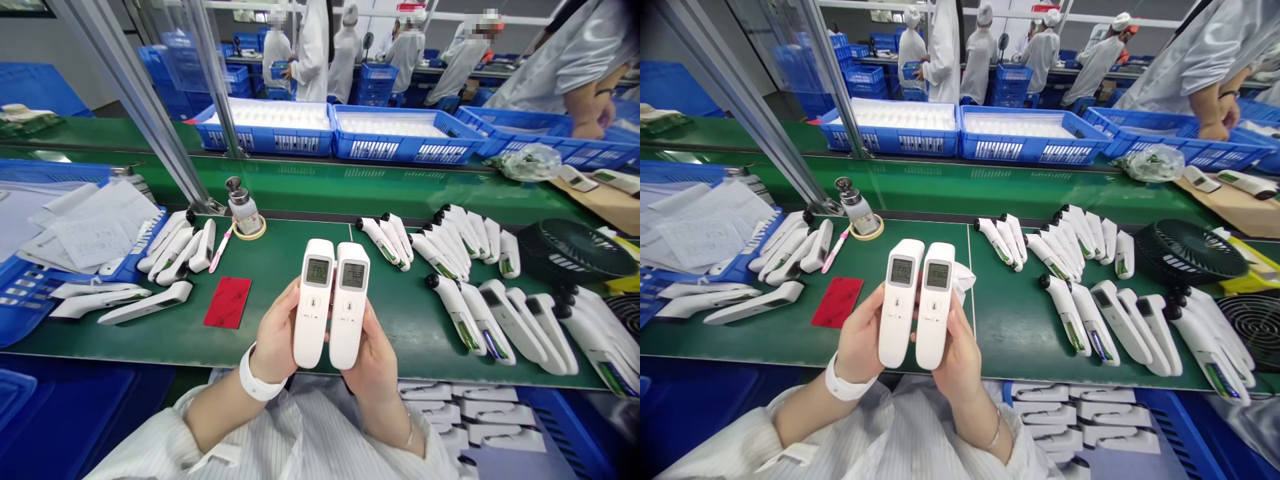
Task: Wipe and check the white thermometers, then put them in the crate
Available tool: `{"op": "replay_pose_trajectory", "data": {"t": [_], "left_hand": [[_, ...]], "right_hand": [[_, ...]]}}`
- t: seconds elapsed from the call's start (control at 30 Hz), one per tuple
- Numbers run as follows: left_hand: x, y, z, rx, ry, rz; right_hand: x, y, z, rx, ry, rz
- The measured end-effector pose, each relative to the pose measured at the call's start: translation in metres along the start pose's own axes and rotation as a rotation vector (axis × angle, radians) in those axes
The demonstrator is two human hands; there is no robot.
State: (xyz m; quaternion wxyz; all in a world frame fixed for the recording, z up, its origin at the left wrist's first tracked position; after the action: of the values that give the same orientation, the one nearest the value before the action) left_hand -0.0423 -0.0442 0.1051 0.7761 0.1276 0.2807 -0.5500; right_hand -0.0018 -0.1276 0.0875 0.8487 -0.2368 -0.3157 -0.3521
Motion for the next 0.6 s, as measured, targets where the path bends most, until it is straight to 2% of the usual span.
{"op": "replay_pose_trajectory", "data": {"t": [0.17, 0.33, 0.43, 0.53, 0.6], "left_hand": [[0.002, -0.002, -0.002, 0.074, -0.033, 0.005], [0.0, -0.003, 0.0, 0.094, -0.029, 0.034], [-0.006, -0.002, -0.001, 0.042, 0.035, 0.129], [-0.01, 0.0, -0.004, -0.043, 0.131, 0.226], [-0.01, 0.002, -0.004, -0.052, 0.179, 0.243]], "right_hand": [[0.001, -0.002, 0.003, 0.056, -0.035, -0.032], [0.002, -0.003, -0.005, 0.015, -0.142, -0.069], [0.004, -0.005, -0.01, -0.029, -0.172, -0.12], [0.01, -0.007, -0.012, -0.067, -0.272, -0.254], [0.012, -0.009, -0.009, -0.048, -0.352, -0.325]]}}
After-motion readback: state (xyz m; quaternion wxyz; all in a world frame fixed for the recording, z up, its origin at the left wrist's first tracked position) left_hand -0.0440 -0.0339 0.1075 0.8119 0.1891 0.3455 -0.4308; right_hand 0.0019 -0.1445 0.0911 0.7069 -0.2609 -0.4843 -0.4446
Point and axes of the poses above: each hand's wrist, its own y-axis towards the middle knuckle, its own z-axis out of the palm, x = y × z, the point moved 7 cm from there along y, towards the middle knuckle, and after that the axes turned 4 degrees about z, right-handed, at the moved point
